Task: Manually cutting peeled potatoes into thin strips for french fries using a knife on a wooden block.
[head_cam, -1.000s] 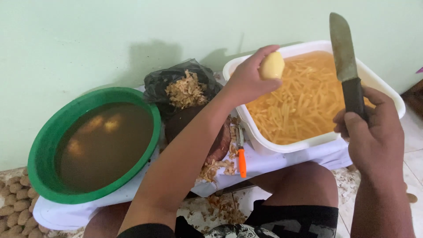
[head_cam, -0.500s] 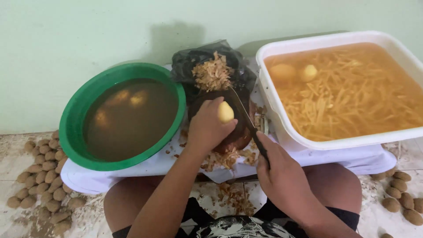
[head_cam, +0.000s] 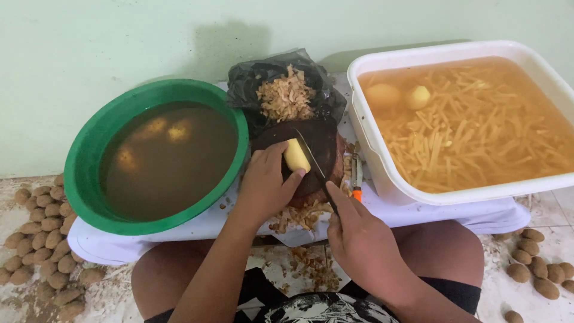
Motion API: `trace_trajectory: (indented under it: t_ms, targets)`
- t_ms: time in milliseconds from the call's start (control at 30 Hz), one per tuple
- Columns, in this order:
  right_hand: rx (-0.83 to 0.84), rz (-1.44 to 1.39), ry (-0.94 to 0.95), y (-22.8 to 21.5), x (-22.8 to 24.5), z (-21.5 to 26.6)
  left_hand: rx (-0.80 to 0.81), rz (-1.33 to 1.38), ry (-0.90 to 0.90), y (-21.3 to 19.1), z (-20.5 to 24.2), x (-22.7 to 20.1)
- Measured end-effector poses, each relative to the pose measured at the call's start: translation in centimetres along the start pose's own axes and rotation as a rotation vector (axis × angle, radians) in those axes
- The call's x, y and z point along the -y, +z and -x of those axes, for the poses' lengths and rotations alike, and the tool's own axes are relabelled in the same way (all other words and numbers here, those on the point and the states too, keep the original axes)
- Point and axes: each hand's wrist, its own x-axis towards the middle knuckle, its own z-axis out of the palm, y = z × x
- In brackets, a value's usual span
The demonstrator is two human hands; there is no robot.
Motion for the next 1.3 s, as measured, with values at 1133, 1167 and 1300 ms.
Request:
trace_trajectory:
  t_ms: [1133, 1167, 1300]
  targets:
    - [0.204, 0.348, 0.123, 0.1, 1.6, -2.1, -0.158, -0.088, 0.253, 1.7, -1.1, 3.2]
    - [0.214, 0.365, 0.120, 0.4, 1.6, -2.4, -0.190, -0.086, 0.285, 1.8, -1.1, 3.4]
    - [0.098, 0.435, 0.026, 2.7, 0.4, -3.1, -0.222, -0.052, 0.307, 1.4, -0.8, 2.9]
